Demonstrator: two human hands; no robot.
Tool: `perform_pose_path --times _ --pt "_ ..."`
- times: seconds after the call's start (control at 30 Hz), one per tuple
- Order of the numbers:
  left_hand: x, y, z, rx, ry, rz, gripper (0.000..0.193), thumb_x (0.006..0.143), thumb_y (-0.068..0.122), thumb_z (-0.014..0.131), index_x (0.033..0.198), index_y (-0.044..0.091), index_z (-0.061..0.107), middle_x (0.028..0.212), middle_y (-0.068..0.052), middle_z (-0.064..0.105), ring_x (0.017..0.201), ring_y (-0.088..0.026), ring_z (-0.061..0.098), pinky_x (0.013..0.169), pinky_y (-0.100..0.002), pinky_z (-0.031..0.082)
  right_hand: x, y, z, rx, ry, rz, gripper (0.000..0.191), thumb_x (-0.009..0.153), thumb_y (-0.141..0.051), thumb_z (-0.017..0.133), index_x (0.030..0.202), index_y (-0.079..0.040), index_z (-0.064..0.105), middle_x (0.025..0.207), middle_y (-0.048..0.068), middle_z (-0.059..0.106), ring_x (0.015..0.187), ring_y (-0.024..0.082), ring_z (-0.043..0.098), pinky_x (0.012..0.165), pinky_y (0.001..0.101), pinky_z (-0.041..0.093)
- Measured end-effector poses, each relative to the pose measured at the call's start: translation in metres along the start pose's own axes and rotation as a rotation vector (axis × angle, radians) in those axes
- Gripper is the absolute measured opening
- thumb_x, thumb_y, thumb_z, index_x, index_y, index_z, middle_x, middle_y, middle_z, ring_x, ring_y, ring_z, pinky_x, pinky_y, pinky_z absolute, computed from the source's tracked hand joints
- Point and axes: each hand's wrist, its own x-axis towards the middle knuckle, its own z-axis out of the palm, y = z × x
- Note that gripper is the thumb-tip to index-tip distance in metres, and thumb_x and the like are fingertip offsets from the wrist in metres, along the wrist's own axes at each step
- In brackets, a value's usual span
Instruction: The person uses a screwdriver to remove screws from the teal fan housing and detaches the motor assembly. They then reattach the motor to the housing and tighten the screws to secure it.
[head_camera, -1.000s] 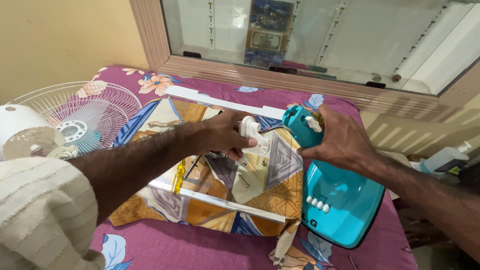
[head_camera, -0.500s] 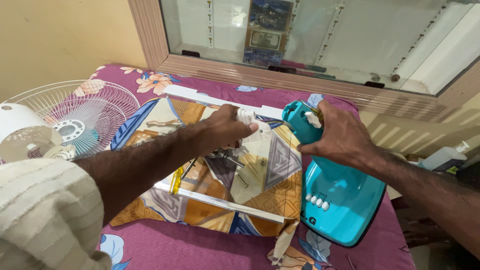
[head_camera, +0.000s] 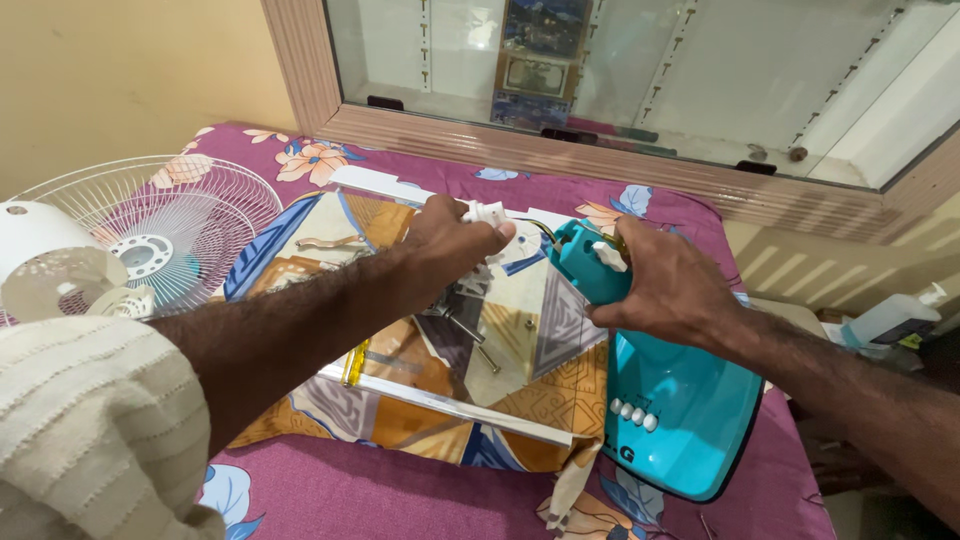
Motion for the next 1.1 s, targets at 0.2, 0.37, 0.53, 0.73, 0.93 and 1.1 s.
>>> perform_pose_path --times 0.2,0.37,0.53,0.73,0.93,1.1 --pt "-0.015 0.02 0.005 0.073 0.024 -0.007 0.054 0.081 0.037 0.076 0.11 -0.008 0.071 0.096 -0.017 0.078 0.082 -0.021 0.076 0.068 -0.035 0.059 0.0 0.002 0.001 -0.042 -0.098 0.081 0.065 0.057 -0.028 0.092 0.104 -0.004 0.055 0.089 0.016 0.074 0.086 0.031 0.074 0.076 0.0472 0.057" --pt "-0.018 0.023 0.012 -0.022 0.093 -0.023 0.056 0.082 0.032 0.075 0.121 -0.008 0.062 0.101 -0.017 0.074 0.086 -0.022 0.074 0.072 -0.038 0.061 -0.002 0.008 0.003 -0.005 -0.075 0.096 0.066 0.059 -0.032 0.094 0.104 -0.003 0.055 0.09 0.017 0.073 0.087 0.032 0.074 0.078 0.0465 0.057" --pt "-0.015 0.02 0.008 -0.043 0.066 0.019 0.057 0.081 0.035 0.077 0.116 -0.006 0.059 0.097 -0.015 0.072 0.083 -0.021 0.071 0.07 -0.038 0.06 -0.003 0.017 0.005 0.034 -0.009 0.062 0.069 0.055 -0.028 0.091 0.109 -0.003 0.055 0.094 0.018 0.072 0.091 0.034 0.073 0.081 0.046 0.057" --pt "-0.013 0.028 -0.004 0.018 -0.037 -0.055 0.05 0.078 0.041 0.078 0.091 -0.008 0.074 0.082 -0.016 0.072 0.073 -0.023 0.07 0.061 -0.04 0.055 0.002 0.018 0.006 -0.017 -0.039 0.125 0.071 0.056 -0.031 0.093 0.109 -0.002 0.055 0.095 0.019 0.072 0.092 0.034 0.073 0.082 0.0465 0.056" --pt "-0.007 0.027 0.001 0.033 -0.064 0.006 0.051 0.075 0.045 0.079 0.087 -0.004 0.076 0.077 -0.013 0.073 0.067 -0.02 0.068 0.059 -0.038 0.054 0.005 0.009 0.006 0.004 -0.073 0.064 0.065 0.057 -0.031 0.093 0.104 -0.004 0.056 0.093 0.017 0.072 0.09 0.032 0.073 0.078 0.0475 0.056" --pt "-0.009 0.026 0.004 0.067 -0.087 0.0 0.054 0.076 0.046 0.078 0.089 -0.007 0.076 0.075 -0.013 0.071 0.065 -0.02 0.064 0.058 -0.039 0.052 0.005 0.008 0.006 -0.008 -0.092 0.033 0.068 0.058 -0.032 0.095 0.102 -0.003 0.053 0.085 0.016 0.072 0.082 0.03 0.073 0.074 0.0465 0.057"
